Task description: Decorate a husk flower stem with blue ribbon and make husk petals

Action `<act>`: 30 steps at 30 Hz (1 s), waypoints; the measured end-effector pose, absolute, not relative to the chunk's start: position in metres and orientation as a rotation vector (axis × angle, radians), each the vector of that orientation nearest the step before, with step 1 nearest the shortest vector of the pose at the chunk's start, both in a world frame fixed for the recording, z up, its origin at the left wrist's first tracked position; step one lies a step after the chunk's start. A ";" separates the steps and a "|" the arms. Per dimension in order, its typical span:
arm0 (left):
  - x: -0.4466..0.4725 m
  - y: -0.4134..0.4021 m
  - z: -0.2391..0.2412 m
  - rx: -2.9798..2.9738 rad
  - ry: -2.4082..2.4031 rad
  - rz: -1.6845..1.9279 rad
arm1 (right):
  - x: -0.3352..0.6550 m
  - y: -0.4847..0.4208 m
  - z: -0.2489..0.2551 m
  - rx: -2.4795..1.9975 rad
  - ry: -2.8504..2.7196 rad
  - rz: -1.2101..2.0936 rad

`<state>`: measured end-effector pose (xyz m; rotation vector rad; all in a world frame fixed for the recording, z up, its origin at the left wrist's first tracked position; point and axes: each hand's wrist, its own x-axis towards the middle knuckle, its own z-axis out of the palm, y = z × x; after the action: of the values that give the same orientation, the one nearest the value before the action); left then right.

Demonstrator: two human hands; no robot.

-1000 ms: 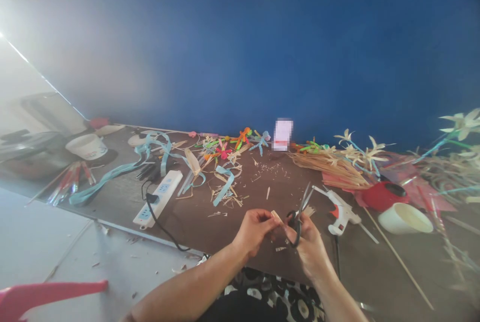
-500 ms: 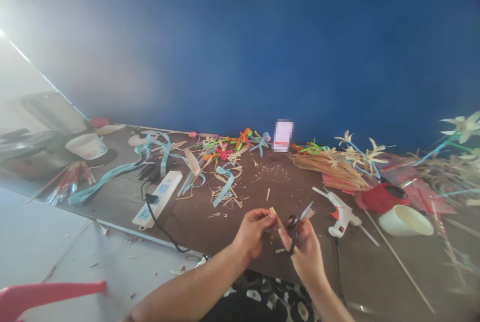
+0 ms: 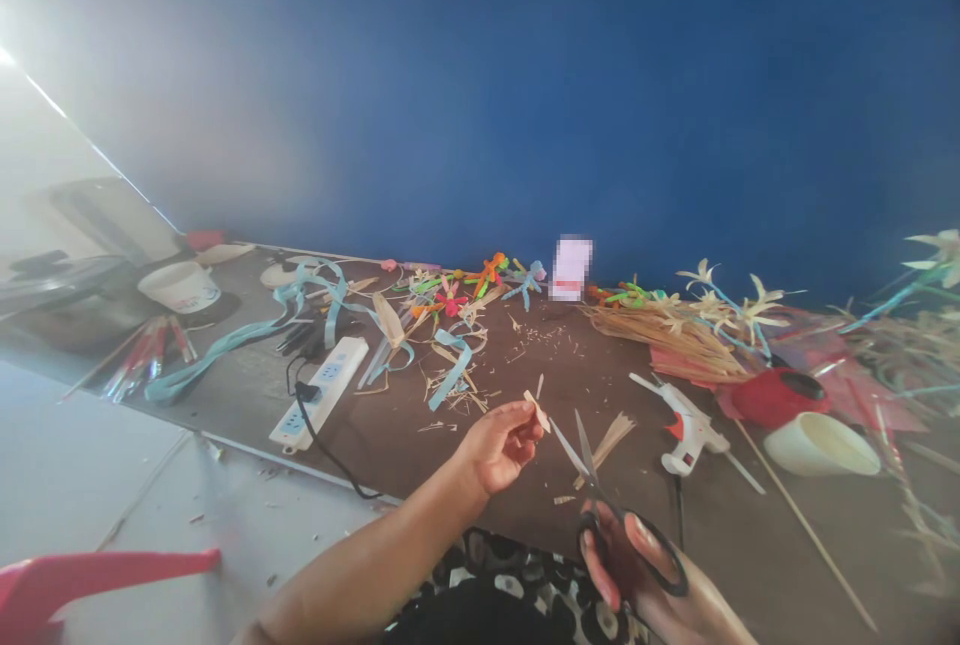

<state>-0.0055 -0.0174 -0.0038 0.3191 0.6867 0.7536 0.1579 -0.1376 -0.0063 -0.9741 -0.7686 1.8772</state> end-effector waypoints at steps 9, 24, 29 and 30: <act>-0.010 -0.015 -0.007 0.227 0.643 0.741 | 0.160 -0.153 -0.013 -0.896 -0.676 1.947; -0.011 -0.017 -0.004 0.305 0.635 0.742 | 0.154 -0.151 -0.006 -0.975 -0.729 1.944; -0.010 -0.017 -0.006 0.303 0.620 0.751 | 0.153 -0.150 -0.003 -0.968 -0.728 1.905; -0.010 -0.017 -0.006 0.302 0.619 0.748 | 0.152 -0.150 -0.003 -0.967 -0.723 1.902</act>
<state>-0.0103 -0.0168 -0.0063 0.3022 0.6195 0.7479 0.1525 -0.1504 -0.0027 -0.9673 -0.7234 1.9020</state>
